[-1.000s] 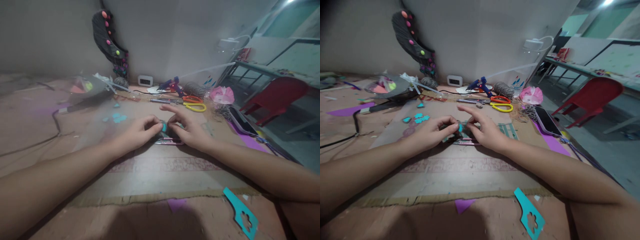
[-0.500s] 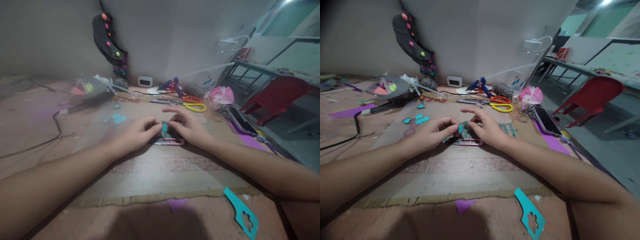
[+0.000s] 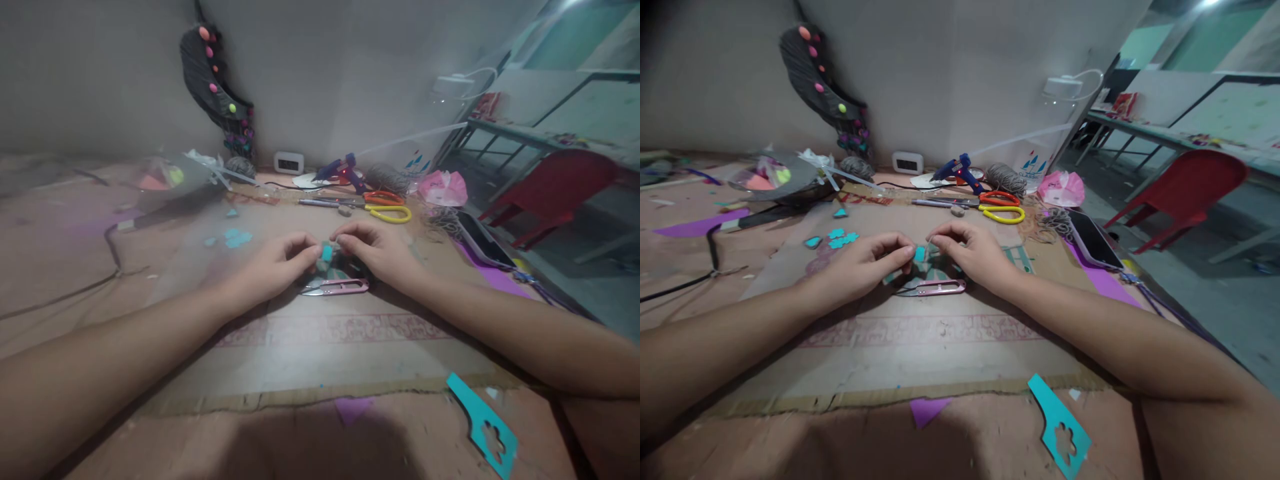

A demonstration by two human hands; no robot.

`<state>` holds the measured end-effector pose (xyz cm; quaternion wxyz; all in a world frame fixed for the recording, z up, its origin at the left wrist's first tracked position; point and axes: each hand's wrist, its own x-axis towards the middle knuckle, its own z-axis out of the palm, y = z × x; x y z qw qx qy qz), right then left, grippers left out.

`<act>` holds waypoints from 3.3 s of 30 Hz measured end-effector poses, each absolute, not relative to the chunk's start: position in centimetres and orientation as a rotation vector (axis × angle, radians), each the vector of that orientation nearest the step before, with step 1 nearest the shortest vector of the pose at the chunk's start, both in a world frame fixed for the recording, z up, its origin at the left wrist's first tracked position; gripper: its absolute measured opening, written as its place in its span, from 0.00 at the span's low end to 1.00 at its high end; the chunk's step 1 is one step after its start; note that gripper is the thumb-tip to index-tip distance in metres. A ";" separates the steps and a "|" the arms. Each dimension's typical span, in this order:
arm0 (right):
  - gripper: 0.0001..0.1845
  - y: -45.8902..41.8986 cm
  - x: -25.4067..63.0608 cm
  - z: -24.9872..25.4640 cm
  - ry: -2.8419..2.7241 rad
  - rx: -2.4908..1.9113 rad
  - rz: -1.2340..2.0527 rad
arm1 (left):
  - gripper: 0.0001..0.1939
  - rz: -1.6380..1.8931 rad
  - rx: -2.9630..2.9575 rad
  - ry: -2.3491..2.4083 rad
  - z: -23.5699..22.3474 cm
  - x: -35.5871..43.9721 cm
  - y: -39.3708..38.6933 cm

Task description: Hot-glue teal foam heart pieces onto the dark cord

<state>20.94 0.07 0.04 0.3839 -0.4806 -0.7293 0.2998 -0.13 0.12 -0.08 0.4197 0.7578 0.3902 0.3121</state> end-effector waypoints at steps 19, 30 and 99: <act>0.20 -0.8 21.3 0.7 -2.140 -0.987 0.206 | 0.14 0.961 2.021 1.074 0.1 -0.2 -0.2; 0.11 -1.2 20.1 0.9 -2.044 -1.182 0.664 | 0.14 0.844 2.086 1.082 0.6 0.0 -0.4; 0.25 9.8 27.7 2.1 -1.933 -1.629 0.227 | 0.11 0.842 1.961 1.157 0.0 0.1 0.3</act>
